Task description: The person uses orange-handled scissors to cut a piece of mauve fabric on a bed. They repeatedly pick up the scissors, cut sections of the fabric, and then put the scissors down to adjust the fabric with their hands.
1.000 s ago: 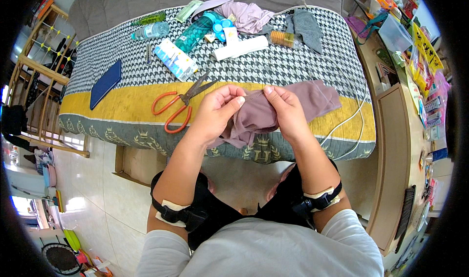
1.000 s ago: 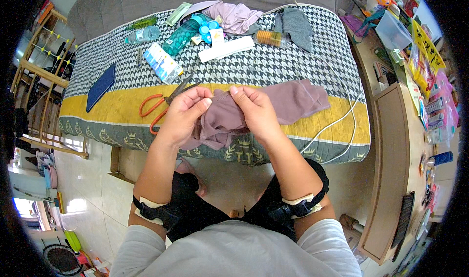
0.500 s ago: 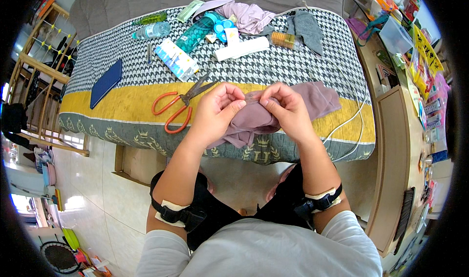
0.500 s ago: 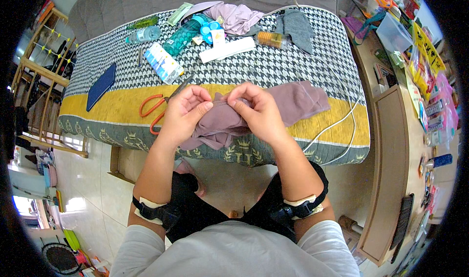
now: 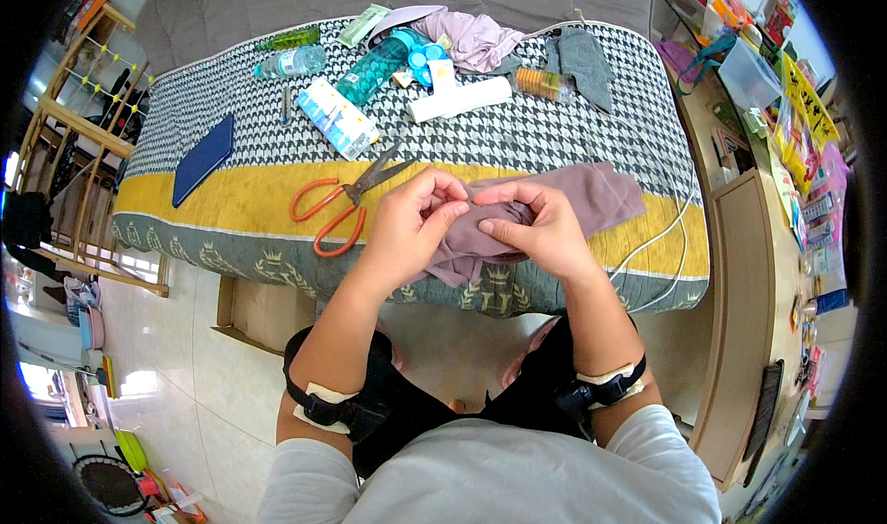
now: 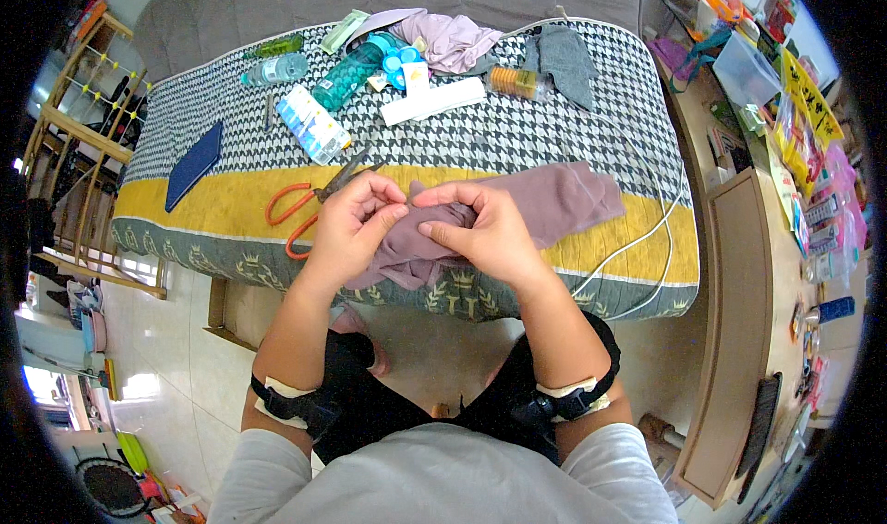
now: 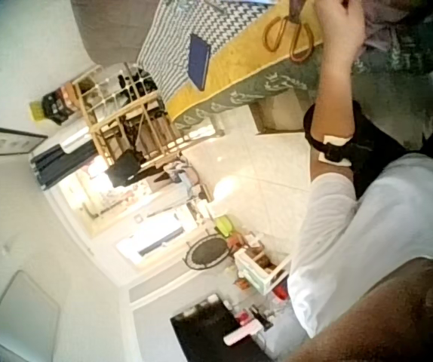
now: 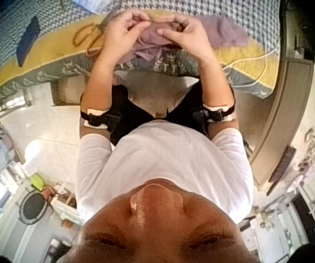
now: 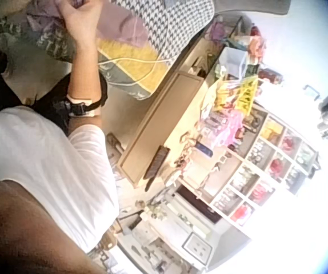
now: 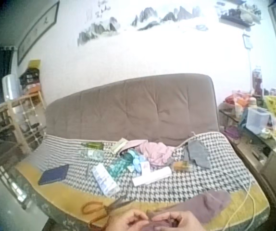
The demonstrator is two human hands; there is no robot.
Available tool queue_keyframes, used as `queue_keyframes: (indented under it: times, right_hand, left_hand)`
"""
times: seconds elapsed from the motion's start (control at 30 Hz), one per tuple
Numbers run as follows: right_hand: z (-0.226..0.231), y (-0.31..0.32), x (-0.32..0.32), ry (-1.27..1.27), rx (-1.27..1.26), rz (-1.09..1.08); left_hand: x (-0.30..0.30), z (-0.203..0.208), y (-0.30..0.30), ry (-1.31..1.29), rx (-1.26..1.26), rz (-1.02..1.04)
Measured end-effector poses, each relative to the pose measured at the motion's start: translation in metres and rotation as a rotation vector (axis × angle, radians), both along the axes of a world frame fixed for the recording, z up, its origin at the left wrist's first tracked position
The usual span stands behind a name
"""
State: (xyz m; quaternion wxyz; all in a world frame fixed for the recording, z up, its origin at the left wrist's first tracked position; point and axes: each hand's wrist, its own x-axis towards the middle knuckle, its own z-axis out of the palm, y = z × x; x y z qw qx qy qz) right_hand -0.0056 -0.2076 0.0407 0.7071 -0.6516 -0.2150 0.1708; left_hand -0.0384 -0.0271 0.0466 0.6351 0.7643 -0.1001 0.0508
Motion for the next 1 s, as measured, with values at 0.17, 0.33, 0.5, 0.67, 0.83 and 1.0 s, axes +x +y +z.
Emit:
queue_keyframes:
  times: [0.17,0.33,0.5,0.67,0.83,1.0]
  right_hand:
    - [-0.001,-0.004,0.002,0.084,0.016,-0.001]
    - [0.0,-0.001,0.0,0.093,0.062,-0.012]
    - [-0.003,0.003,0.0,0.072,0.038,-0.049]
    - [-0.006,0.003,0.001,0.082,0.059,-0.056]
    - [-0.008,0.005,0.001,0.091,0.058,-0.07]
    - [-0.009,0.005,0.003,0.063,0.029,-0.118]
  left_hand:
    - [0.006,-0.007,0.02,-0.034,0.263,0.248]
    - [0.012,-0.054,0.115,0.087,1.005,0.618]
    - [0.008,-0.081,0.137,0.109,1.137,0.529]
    - [0.006,-0.08,0.132,0.048,1.146,0.434]
    - [0.009,-0.072,0.111,0.227,1.118,0.527]
    - [0.004,-0.083,0.119,0.121,0.763,0.643]
